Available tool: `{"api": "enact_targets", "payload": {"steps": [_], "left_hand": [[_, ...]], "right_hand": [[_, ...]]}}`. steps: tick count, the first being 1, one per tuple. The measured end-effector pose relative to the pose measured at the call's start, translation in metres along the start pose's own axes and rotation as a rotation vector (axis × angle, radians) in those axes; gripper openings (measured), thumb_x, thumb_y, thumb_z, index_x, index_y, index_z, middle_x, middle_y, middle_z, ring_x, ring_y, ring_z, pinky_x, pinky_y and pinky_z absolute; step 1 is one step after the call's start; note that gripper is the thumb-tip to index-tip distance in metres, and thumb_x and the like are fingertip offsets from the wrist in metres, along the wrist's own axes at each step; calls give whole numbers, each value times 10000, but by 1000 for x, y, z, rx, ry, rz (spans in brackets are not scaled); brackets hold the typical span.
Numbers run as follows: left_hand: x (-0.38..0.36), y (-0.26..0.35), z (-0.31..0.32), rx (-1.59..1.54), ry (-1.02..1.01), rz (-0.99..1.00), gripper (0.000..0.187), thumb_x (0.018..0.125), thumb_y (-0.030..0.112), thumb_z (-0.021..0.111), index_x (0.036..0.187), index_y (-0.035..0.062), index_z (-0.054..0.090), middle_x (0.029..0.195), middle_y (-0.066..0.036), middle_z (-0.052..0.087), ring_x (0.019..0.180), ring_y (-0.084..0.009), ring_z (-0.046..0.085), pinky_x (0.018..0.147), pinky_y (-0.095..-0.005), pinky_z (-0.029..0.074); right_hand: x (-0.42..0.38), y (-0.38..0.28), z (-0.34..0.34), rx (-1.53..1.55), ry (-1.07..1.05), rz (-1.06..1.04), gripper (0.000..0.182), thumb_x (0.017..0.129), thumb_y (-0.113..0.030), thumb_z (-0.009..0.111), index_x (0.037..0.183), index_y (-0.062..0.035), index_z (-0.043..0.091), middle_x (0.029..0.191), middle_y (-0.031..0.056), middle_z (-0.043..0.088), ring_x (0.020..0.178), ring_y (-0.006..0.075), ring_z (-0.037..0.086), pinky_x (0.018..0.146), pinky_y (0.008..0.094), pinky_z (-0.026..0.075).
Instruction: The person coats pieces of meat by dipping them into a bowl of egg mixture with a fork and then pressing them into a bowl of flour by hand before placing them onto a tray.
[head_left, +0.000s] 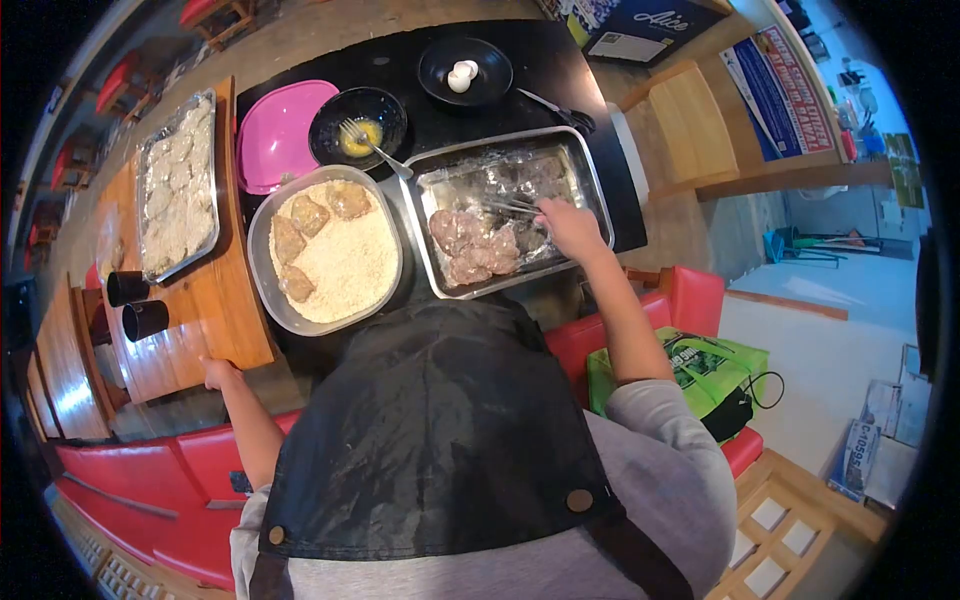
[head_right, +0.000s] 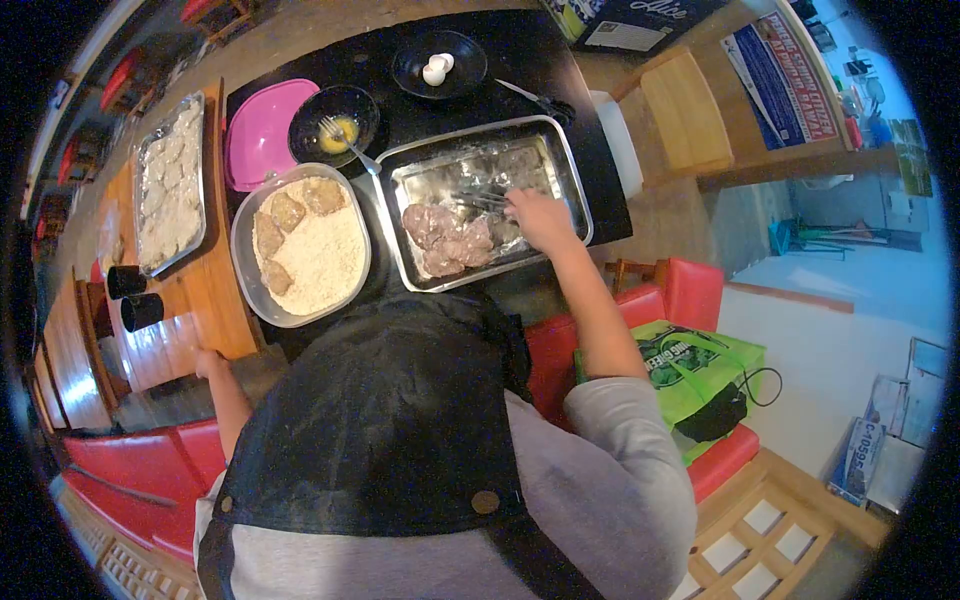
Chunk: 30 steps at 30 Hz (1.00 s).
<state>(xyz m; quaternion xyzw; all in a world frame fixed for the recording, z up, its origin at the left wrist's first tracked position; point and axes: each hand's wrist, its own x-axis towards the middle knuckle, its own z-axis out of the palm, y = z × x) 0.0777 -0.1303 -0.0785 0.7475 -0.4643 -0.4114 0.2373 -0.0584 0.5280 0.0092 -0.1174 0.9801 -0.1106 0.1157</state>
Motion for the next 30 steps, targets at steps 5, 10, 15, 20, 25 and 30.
{"api": "enact_targets", "payload": {"steps": [5,10,15,20,25,30], "left_hand": [[-4,-6,1,139,52,128,746,776,481,604,1209,-49,307,1146,-216,515,973,-339,556,766,-438,479],[-15,0,-5,37,-45,114,762,780,492,594,1210,-63,295,1162,-237,491,1003,-344,536,787,-440,473],[-10,2,-18,-52,-229,70,779,784,502,584,1211,-76,284,1178,-259,467,1032,-348,515,808,-441,466],[-4,13,-39,60,-652,-69,764,777,419,620,1257,-48,252,1181,-233,445,1026,-327,484,861,-455,420],[-95,57,-17,80,203,1073,620,727,271,690,1189,-30,407,1089,-164,480,988,-269,479,892,-409,390],[-273,103,14,-65,-913,1270,276,813,145,609,1048,4,580,1016,-100,589,975,-195,541,856,-313,409]], "right_hand": [[20,9,-1,-105,-161,59,211,855,-321,486,963,-164,578,901,116,603,898,312,574,723,453,447],[28,7,8,6,-255,30,204,844,-301,496,911,-162,629,911,106,625,920,308,573,755,439,450],[26,-11,-13,-64,-288,17,182,814,-265,520,866,-132,633,875,125,625,889,320,577,747,438,452],[25,-18,-23,-75,-244,-25,159,780,-220,524,788,-99,626,809,130,622,811,316,587,697,427,454],[22,-19,-51,20,-228,-90,140,743,-189,535,717,-70,603,733,136,608,731,325,582,635,422,436],[23,-26,-80,-33,-205,-66,152,765,-199,526,730,-86,623,745,143,609,765,329,580,669,437,443]]}}
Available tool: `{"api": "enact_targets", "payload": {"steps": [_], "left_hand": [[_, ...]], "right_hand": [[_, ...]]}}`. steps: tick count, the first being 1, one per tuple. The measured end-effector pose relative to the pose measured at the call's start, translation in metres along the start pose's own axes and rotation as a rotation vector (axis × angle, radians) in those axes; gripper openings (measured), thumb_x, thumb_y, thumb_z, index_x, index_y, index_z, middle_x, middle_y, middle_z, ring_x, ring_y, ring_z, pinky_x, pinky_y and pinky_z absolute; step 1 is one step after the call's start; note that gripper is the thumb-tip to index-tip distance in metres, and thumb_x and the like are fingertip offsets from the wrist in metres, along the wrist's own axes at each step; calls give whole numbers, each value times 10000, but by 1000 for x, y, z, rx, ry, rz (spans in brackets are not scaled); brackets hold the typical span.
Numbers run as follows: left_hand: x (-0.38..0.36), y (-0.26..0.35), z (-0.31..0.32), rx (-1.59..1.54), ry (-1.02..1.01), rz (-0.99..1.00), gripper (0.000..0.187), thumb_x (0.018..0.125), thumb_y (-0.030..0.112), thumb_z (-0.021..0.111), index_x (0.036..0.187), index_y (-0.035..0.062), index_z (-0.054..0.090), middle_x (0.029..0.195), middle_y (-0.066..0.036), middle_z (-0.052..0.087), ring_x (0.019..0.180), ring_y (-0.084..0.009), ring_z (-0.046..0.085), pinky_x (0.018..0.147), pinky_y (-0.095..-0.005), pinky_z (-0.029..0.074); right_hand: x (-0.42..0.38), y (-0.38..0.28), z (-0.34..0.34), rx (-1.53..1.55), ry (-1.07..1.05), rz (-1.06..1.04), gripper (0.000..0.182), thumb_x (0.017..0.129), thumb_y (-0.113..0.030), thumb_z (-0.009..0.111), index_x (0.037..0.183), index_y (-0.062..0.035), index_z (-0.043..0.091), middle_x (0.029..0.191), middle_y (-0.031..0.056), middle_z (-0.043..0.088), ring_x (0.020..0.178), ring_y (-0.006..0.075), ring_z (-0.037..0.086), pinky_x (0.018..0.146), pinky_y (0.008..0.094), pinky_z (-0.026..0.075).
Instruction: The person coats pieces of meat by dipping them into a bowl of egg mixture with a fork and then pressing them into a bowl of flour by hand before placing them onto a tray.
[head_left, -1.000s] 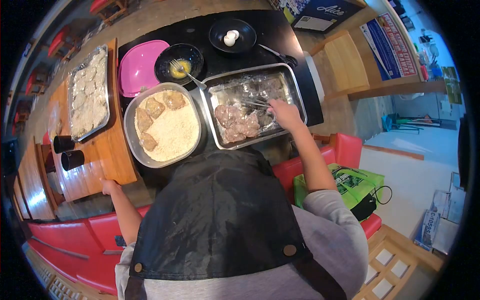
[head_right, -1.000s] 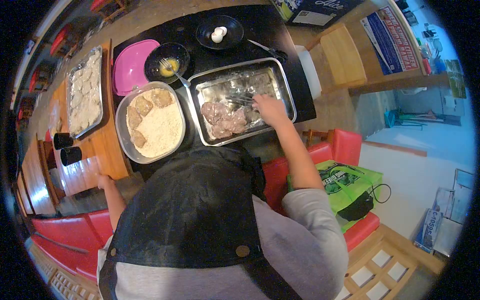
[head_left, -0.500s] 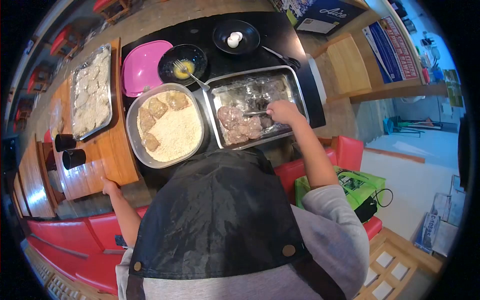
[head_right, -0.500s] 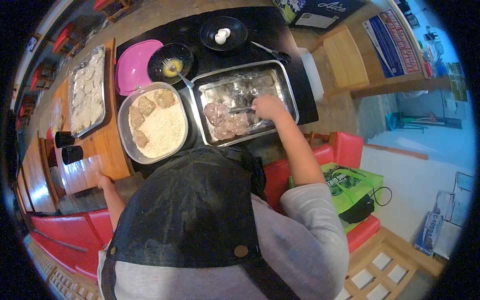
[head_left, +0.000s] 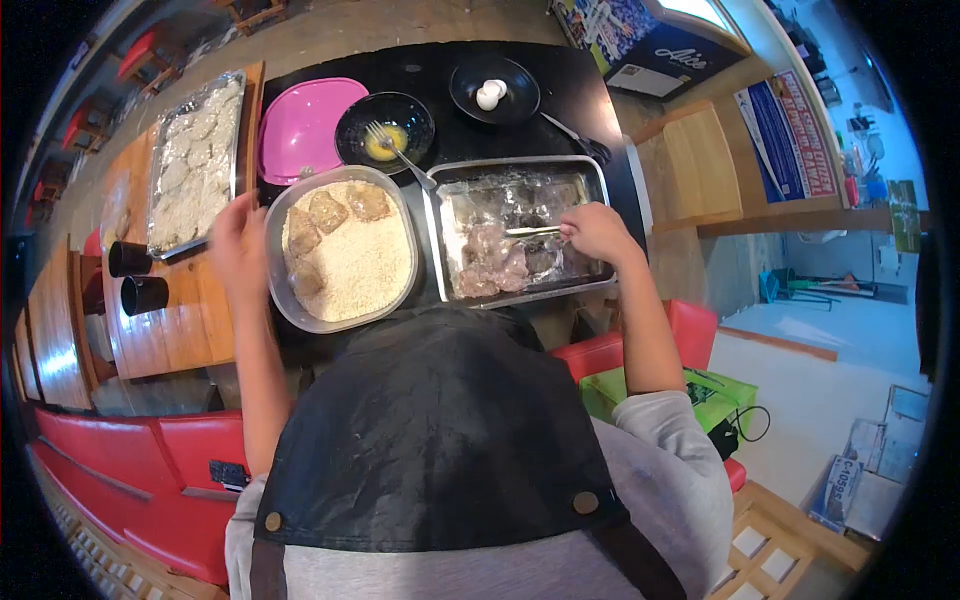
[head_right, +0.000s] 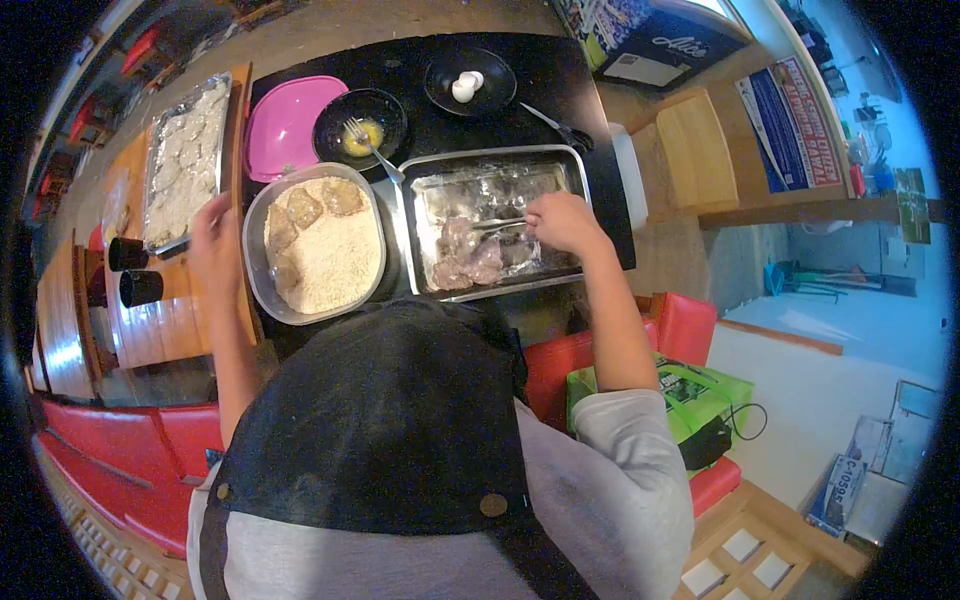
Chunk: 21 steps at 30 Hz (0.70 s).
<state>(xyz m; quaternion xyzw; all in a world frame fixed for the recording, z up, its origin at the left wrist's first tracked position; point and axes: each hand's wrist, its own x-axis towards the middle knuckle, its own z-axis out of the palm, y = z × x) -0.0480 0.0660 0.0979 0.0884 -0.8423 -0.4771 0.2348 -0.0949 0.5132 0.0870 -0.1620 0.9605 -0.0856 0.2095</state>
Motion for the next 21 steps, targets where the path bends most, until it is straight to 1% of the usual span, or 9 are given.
{"api": "enact_targets", "payload": {"steps": [2,5,6,8,10,14,16,20,21], "left_hand": [[9,30,41,266,-183,407,191,769,73,602,958,49,622,930,-96,617,881,-232,579,795,-315,438],[10,64,97,70,-481,504,135,746,90,614,875,55,632,809,-99,616,806,-262,561,736,-341,440],[10,70,111,52,-475,545,126,739,86,613,858,51,628,774,-101,607,774,-271,554,704,-350,438],[7,81,127,6,-503,475,109,746,95,605,840,46,628,760,-99,602,765,-269,559,697,-347,440],[5,81,134,1,-496,498,106,749,101,600,836,45,627,764,-95,606,760,-267,561,696,-349,441],[-1,65,128,33,-518,448,111,759,115,586,830,41,626,776,-97,617,769,-263,565,708,-355,441],[-6,58,114,36,-508,419,110,763,108,589,841,43,631,784,-103,623,742,-251,576,677,-342,451],[-23,50,84,38,-421,238,114,776,102,606,867,43,641,774,-90,625,648,-189,567,600,-283,448],[-27,51,77,62,-404,182,114,780,98,612,874,41,643,770,-79,626,615,-161,558,574,-262,442]], "right_hand": [[-6,-7,-16,-2,1,13,152,769,-198,526,733,-88,624,743,140,609,766,327,580,667,432,441],[-9,-4,-21,31,38,10,152,778,-200,526,742,-91,627,747,134,609,770,324,579,663,423,440],[-11,-2,-21,66,72,-13,154,783,-203,526,748,-93,628,752,131,609,773,322,579,661,419,439],[-19,-2,-24,102,115,-29,155,786,-211,529,759,-97,630,763,127,610,775,320,579,663,418,441],[-25,3,-22,139,157,-42,157,789,-219,531,771,-100,632,773,124,611,778,318,580,665,416,443],[-22,29,22,-110,146,141,130,791,-207,536,786,-119,631,803,88,621,792,296,589,664,421,444],[-21,44,47,-358,204,247,108,790,-196,538,812,-142,629,819,56,620,824,266,580,666,424,428],[-24,20,48,-294,300,259,127,777,-148,528,862,-159,623,846,29,604,886,229,548,727,411,403],[-20,17,49,-267,365,173,151,770,-136,518,879,-162,619,856,24,591,906,220,530,749,391,390]]}}
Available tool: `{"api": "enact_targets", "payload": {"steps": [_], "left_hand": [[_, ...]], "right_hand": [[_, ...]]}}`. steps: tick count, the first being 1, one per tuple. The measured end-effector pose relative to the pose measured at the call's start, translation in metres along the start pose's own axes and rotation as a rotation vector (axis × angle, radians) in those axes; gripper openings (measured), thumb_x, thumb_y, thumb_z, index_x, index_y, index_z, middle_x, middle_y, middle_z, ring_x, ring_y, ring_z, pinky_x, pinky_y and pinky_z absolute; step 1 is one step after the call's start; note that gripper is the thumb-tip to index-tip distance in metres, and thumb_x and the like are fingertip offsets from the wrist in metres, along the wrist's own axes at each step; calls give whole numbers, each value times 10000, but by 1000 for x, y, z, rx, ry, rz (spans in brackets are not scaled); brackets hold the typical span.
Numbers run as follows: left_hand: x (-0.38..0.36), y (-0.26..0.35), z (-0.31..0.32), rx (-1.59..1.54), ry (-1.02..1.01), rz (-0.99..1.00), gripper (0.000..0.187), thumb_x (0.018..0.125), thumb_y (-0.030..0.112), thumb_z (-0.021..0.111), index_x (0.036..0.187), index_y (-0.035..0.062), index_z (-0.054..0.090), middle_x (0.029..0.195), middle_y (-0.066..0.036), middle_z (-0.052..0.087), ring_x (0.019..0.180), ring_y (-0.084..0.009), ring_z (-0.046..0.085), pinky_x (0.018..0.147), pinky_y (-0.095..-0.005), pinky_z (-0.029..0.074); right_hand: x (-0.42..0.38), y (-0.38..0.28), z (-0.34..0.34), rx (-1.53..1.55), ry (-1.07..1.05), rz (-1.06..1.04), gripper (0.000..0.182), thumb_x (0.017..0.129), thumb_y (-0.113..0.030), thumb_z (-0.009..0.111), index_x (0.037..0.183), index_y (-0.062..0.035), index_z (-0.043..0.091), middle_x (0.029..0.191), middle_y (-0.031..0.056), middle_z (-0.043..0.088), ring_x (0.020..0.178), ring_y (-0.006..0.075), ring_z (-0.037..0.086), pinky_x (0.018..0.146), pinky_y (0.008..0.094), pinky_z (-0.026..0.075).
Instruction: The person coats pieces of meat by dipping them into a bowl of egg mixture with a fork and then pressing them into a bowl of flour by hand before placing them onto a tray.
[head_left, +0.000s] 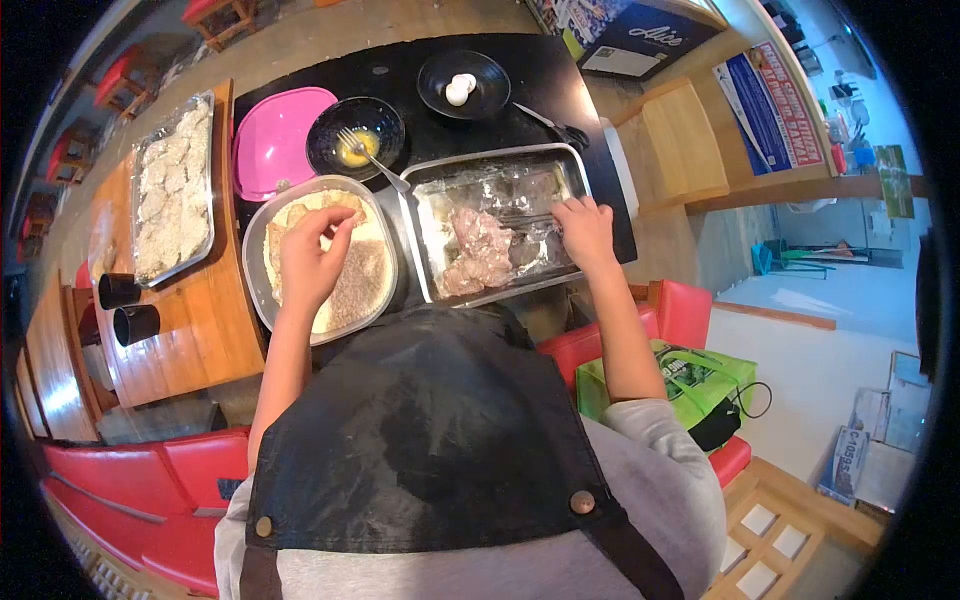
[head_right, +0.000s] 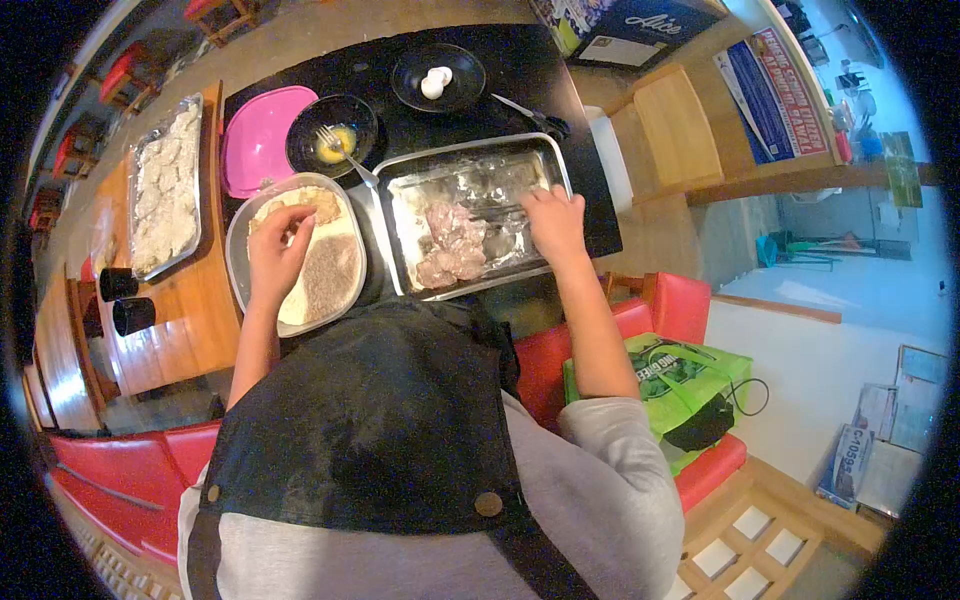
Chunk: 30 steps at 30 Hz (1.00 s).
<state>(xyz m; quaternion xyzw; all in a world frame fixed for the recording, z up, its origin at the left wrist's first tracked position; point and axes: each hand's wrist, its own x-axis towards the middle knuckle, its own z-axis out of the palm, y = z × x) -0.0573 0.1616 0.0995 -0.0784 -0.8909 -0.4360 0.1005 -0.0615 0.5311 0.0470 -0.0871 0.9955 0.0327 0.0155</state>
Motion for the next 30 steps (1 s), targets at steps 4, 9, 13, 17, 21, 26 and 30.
{"api": "enact_targets", "payload": {"steps": [4,9,13,17,21,26,30], "left_hand": [[-22,-2,-9,-70,5,-108,112,784,87,623,875,25,644,759,-59,627,595,-99,531,548,-229,423],[-32,-4,-19,-88,88,-155,124,793,87,620,896,22,644,761,-50,622,607,-78,521,550,-209,415],[-47,-17,-29,-117,211,-221,125,807,90,611,911,28,644,751,-27,609,619,-61,509,554,-197,410],[-73,-30,-35,-152,268,-344,131,820,99,605,924,27,643,736,7,583,628,-43,489,557,-184,400],[-86,-40,-37,-194,291,-385,135,827,107,603,924,22,642,722,22,569,622,-30,476,551,-176,390],[-76,-31,-43,-96,277,-359,143,834,127,600,928,28,644,689,31,551,607,-29,464,542,-177,383],[-54,-17,-42,-16,259,-314,145,830,129,600,925,27,641,692,15,567,606,-45,476,549,-190,393]], "right_hand": [[40,-4,-1,82,128,-379,191,754,-133,496,894,-175,619,885,-6,555,960,189,484,763,351,364],[103,-31,-19,-132,67,-823,158,737,-173,522,835,-217,638,850,-34,524,928,157,468,744,328,353],[125,-61,-15,-317,-66,-1026,127,744,-204,534,721,-261,644,864,-65,549,944,126,466,758,320,360],[127,-71,-21,-368,-62,-1117,110,730,-195,557,668,-209,646,784,-79,563,929,121,472,750,310,359],[118,-70,-22,-386,-38,-1113,79,683,-199,576,640,-226,637,786,-82,537,899,116,449,747,308,330],[100,-50,-45,-304,27,-1085,26,641,-190,610,647,-212,621,785,-75,505,867,123,446,739,315,326],[82,-20,-64,-184,109,-971,124,595,-192,627,717,-192,607,782,-55,477,860,143,444,726,329,326]]}}
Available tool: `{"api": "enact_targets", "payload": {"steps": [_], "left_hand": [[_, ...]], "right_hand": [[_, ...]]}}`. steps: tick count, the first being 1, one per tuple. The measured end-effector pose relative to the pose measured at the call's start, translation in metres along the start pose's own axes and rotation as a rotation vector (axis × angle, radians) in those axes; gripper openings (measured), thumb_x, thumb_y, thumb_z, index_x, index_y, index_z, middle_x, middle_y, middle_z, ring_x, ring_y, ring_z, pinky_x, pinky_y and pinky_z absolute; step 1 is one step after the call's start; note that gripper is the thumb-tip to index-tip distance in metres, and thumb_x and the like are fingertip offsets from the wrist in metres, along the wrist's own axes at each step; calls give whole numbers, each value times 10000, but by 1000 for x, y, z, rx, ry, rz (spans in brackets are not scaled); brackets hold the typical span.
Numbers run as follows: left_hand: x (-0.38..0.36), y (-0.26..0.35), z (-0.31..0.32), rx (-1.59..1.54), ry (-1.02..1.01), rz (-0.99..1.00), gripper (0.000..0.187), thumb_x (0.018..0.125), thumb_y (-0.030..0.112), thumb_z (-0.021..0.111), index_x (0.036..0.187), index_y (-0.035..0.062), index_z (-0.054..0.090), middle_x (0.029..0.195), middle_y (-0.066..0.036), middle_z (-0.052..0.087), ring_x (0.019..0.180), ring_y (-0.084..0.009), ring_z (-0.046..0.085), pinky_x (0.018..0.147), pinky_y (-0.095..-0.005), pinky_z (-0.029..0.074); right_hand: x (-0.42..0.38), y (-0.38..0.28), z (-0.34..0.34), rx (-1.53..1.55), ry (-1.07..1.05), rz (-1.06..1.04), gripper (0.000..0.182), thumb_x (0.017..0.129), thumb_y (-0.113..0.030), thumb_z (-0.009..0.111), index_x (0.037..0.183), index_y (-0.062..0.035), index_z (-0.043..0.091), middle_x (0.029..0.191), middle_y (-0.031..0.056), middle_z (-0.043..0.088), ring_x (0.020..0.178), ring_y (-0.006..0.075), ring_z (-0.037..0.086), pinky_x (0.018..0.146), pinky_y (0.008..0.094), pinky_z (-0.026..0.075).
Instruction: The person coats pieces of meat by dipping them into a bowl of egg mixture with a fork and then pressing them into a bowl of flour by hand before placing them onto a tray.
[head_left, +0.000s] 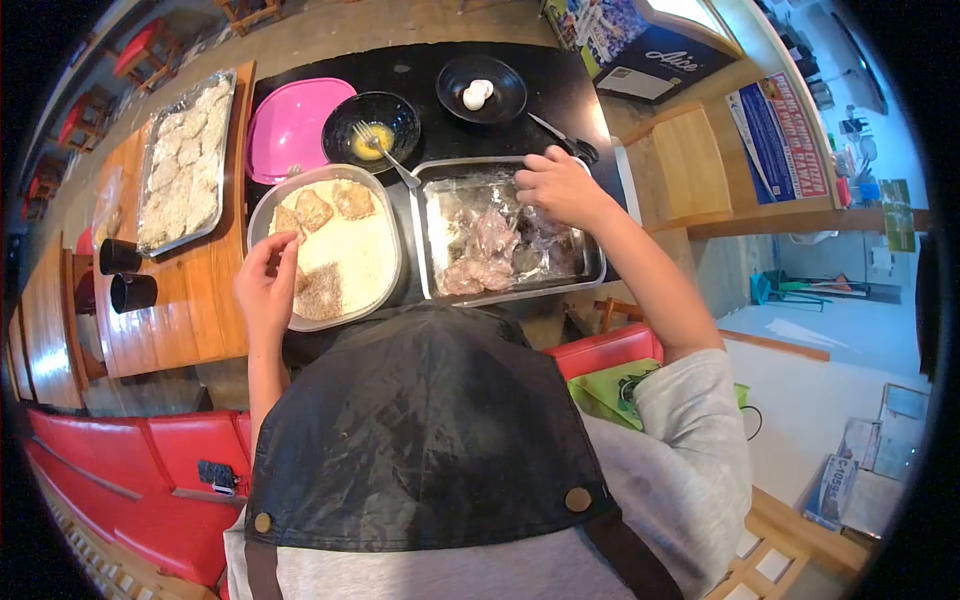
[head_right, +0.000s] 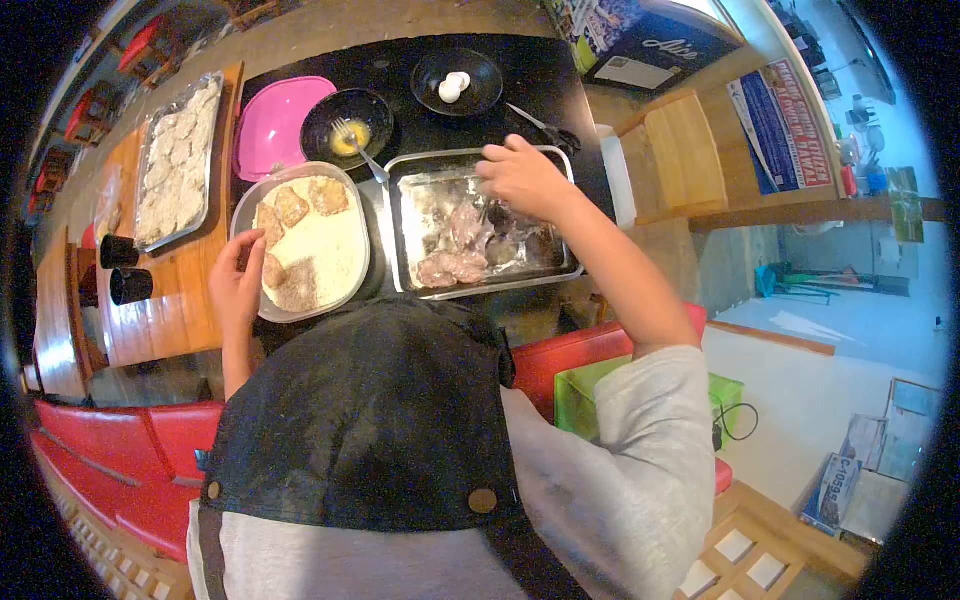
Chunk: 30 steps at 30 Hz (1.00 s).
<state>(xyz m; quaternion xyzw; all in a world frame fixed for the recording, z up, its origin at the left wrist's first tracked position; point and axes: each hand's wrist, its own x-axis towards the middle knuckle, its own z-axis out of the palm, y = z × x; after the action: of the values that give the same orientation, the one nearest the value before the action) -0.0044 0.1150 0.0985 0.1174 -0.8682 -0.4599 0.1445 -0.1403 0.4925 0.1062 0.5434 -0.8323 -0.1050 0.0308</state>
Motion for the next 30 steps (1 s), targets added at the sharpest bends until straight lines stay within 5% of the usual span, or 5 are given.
{"api": "enact_targets", "payload": {"steps": [7,11,17,21,30], "left_hand": [[58,23,58,51,-298,448,129,758,101,602,873,52,630,808,-104,612,731,-262,581,642,-331,463],[88,15,103,372,-398,710,222,694,148,653,901,82,609,832,-97,575,867,-276,555,699,-395,466],[95,41,138,832,-723,562,440,623,413,725,953,145,610,780,-92,632,758,-281,633,608,-398,506],[98,23,164,900,-630,731,95,698,190,617,698,109,665,712,-98,650,678,-264,650,569,-366,512],[114,29,139,796,-401,506,142,738,107,538,707,83,675,744,-113,657,727,-263,655,615,-380,527]], "right_hand": [[-47,-2,-25,-64,209,244,152,623,-126,593,770,-157,613,779,-23,489,820,168,474,708,330,339],[-58,3,-56,-148,315,476,212,605,-98,605,797,-182,626,804,-38,522,845,172,488,706,347,334],[-39,2,-65,-285,425,649,268,567,-65,627,800,-197,622,794,-40,525,830,178,492,673,353,321],[0,3,-52,-303,438,803,268,552,-97,644,801,-197,627,785,-28,522,830,191,494,653,374,324],[110,15,-34,-208,682,771,46,621,-124,597,653,-156,607,681,-11,512,735,197,494,609,368,322]]}}
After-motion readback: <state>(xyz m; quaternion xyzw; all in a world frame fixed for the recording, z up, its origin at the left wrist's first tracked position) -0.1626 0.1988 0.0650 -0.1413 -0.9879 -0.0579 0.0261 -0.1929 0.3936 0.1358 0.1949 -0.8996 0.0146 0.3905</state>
